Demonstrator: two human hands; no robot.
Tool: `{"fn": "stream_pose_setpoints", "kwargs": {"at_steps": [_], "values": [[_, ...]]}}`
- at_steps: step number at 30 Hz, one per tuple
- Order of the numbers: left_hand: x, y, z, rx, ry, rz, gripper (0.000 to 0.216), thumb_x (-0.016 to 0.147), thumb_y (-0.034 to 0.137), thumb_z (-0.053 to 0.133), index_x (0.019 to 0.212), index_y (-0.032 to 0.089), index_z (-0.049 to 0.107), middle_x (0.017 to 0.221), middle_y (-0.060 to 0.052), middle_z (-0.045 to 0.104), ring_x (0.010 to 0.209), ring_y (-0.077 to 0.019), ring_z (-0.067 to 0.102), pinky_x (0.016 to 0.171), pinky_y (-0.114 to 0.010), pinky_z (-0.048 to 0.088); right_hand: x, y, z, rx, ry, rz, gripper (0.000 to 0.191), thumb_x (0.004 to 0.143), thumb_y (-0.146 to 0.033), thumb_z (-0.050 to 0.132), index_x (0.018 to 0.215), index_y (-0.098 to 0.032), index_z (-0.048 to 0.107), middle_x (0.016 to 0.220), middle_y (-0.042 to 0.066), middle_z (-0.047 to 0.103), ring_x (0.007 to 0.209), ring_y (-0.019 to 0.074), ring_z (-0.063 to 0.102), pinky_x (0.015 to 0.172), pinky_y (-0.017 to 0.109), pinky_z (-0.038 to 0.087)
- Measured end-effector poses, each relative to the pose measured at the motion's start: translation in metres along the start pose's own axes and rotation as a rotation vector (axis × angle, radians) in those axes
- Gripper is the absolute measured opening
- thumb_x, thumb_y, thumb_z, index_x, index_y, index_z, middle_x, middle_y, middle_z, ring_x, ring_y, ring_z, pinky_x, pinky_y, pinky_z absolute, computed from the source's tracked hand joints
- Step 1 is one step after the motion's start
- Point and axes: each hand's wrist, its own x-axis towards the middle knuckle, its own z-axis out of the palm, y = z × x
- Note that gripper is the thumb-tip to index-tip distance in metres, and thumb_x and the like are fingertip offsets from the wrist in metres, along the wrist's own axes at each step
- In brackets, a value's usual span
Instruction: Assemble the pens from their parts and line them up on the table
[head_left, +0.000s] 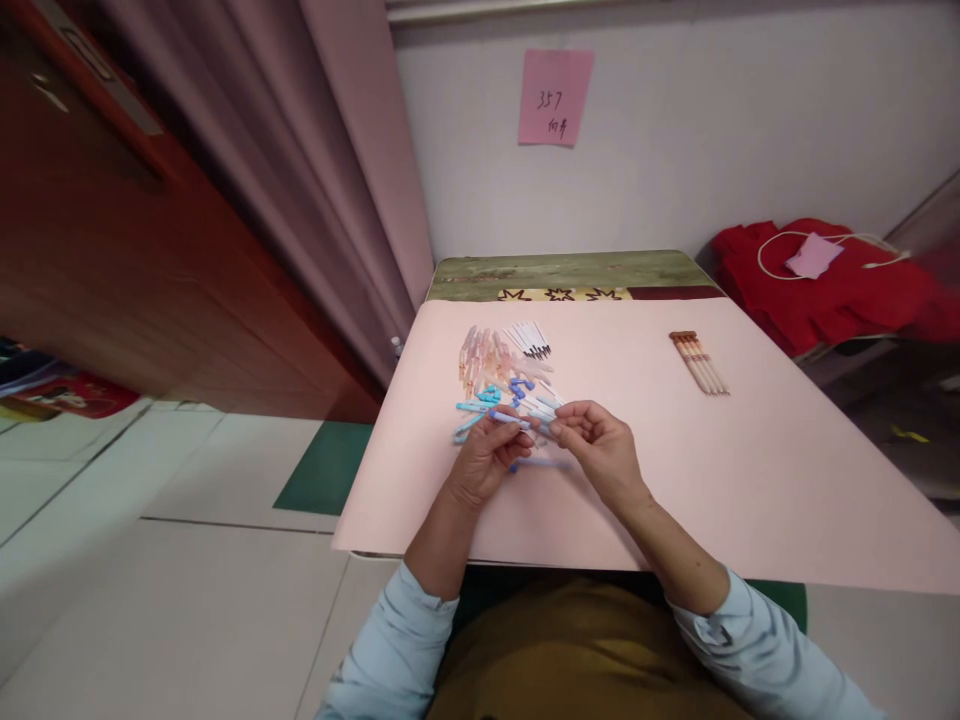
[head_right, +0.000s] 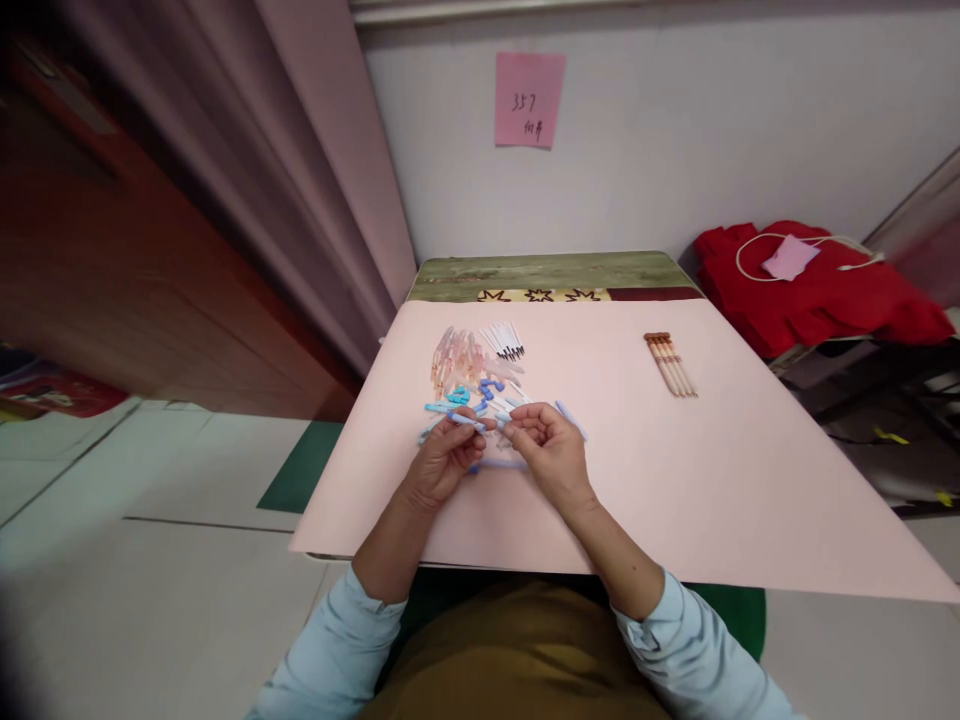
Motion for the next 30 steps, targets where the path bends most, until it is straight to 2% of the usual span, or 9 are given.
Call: {"fn": "stream_pose_setpoints", "kwargs": {"at_steps": [5,11,20,23,28,30], "values": [[0.001,-0.001,0.000,-0.012,-0.004,0.014,0.026,0.070,0.016,0.081,0.088,0.013,0.063,0.084,-0.002,0.071,0.062,-0.0079,0.066,0.059,-0.016,0.055,-0.002,-0.012,0.007,0.087,0.020,-0.004,0.035,0.070,-0.043,0.081,0.089,-0.019,0.065,0.079,0.003,0.070,0.064,0.0129,0.062,0.062,0.027,0.054],[-0.001,-0.002,0.002,0.022,-0.019,0.005,0.025,0.070,0.016,0.081,0.086,0.013,0.062,0.094,-0.007,0.073,0.070,-0.0114,0.070,0.067,-0.021,0.058,-0.004,-0.007,0.012,0.082,0.012,-0.012,0.035,0.071,-0.045,0.080,0.088,-0.019,0.065,0.077,0.003,0.069,0.063,0.0132,0.063,0.060,0.027,0.055],[0.000,-0.004,0.005,0.088,-0.002,0.041,0.031,0.067,0.018,0.084,0.089,0.014,0.062,0.083,-0.004,0.074,0.065,-0.0135,0.071,0.064,-0.023,0.059,-0.003,0.000,0.012,0.019,0.031,-0.034,0.031,0.075,-0.044,0.077,0.089,-0.020,0.064,0.078,0.002,0.067,0.064,0.0135,0.062,0.061,0.027,0.055],[0.000,-0.003,0.005,0.080,0.006,0.042,0.033,0.065,0.018,0.085,0.088,0.014,0.060,0.080,-0.004,0.073,0.065,-0.0138,0.071,0.063,-0.022,0.058,-0.005,-0.002,0.013,-0.057,0.049,-0.093,0.026,0.079,-0.042,0.073,0.090,-0.020,0.064,0.079,0.002,0.068,0.064,0.0139,0.062,0.061,0.027,0.054],[0.000,-0.003,0.005,0.077,0.014,0.058,0.036,0.065,0.017,0.085,0.089,0.015,0.058,0.077,-0.002,0.073,0.063,-0.0129,0.070,0.060,-0.021,0.057,-0.011,-0.005,0.014,-0.340,0.107,-0.306,0.012,0.085,-0.034,0.067,0.089,-0.023,0.067,0.077,0.001,0.067,0.063,0.0134,0.058,0.064,0.028,0.050],[0.001,-0.004,0.004,0.090,0.011,0.058,0.034,0.066,0.018,0.084,0.087,0.015,0.058,0.074,-0.002,0.073,0.062,-0.0132,0.070,0.059,-0.021,0.056,-0.011,-0.005,0.014,-0.381,0.104,-0.338,0.009,0.085,-0.032,0.067,0.088,-0.023,0.067,0.077,0.000,0.068,0.062,0.0134,0.057,0.063,0.028,0.050]]}}
